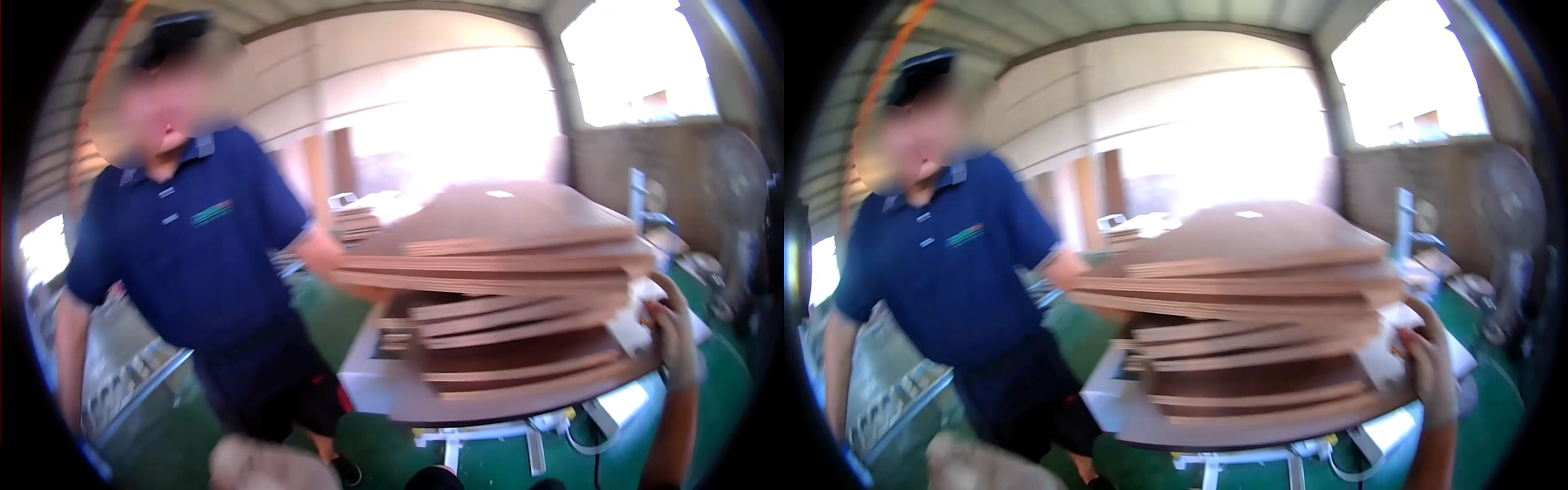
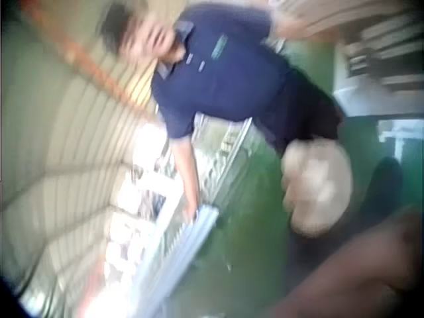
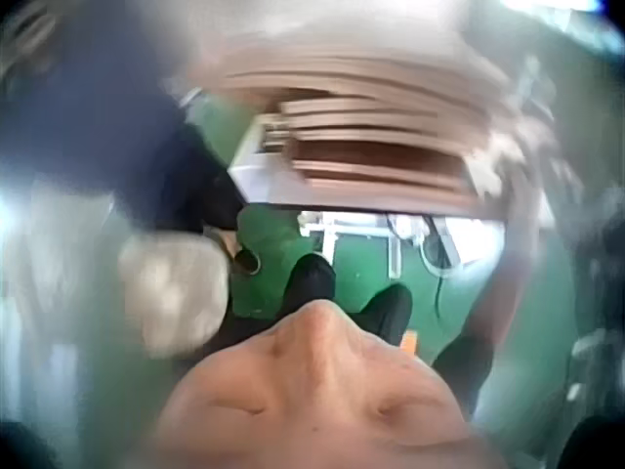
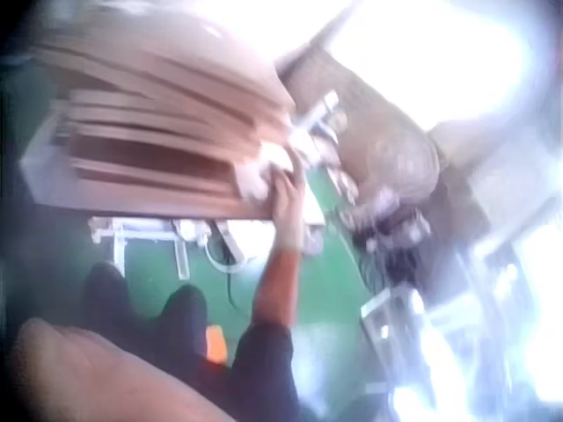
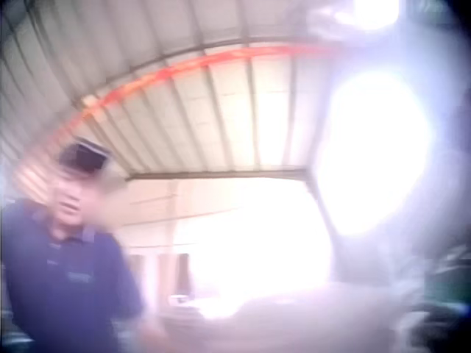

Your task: The person measures the thickness of wooden boards using a dial caliper, operates a control panel on a wood-processing machine, and feeds a board onto the machine intake.

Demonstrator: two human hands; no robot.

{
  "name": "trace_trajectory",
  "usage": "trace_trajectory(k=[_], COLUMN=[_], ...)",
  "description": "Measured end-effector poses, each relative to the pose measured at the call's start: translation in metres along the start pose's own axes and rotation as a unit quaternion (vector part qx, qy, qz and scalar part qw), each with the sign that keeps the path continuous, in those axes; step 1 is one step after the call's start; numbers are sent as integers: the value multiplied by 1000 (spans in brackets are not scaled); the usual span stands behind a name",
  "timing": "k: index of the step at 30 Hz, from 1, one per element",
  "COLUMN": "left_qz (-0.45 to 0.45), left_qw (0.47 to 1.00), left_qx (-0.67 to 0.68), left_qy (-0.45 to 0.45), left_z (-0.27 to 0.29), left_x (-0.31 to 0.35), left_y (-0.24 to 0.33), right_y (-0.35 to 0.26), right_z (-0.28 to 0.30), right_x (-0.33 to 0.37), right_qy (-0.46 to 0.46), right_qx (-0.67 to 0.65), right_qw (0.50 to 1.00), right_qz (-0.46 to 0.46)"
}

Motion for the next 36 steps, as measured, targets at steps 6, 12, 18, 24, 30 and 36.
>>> trace_trajectory(k=[6, 12, 18, 24, 30, 36], left_qz=[8, -2, 1, 5, 11, 6], left_qw=[998, 999, 999, 998, 998, 998], left_qx=[-40, 33, 48, 57, 53, 57], left_qy=[-40, -20, -22, -27, -30, -17], left_z=[-55, -115, -125, -138, -146, -144], left_x=[10, -4, 1, 7, 7, 12], left_y=[-25, -4, -5, -9, -16, -16], right_y=[40, 2, 7, 7, -3, -11], right_z=[-60, -24, -25, -27, -29, -29], right_x=[-22, -26, -22, -21, -23, -23], right_qy=[-38, -35, -48, -43, -44, -57], right_qx=[-56, -3, 4, 18, -4, 35], right_qw=[995, 989, 992, 988, 993, 989], right_qz=[-78, -142, -120, -147, -105, -129])
Point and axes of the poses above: each hand's wrist, its own x-axis away from the middle knuckle, its own z-axis out of the back of the hand, y = z × x, the point moved 2 cm from there along -x, towards the middle knuckle, and after that the axes turned 12 degrees about z, right-handed, at the moved point
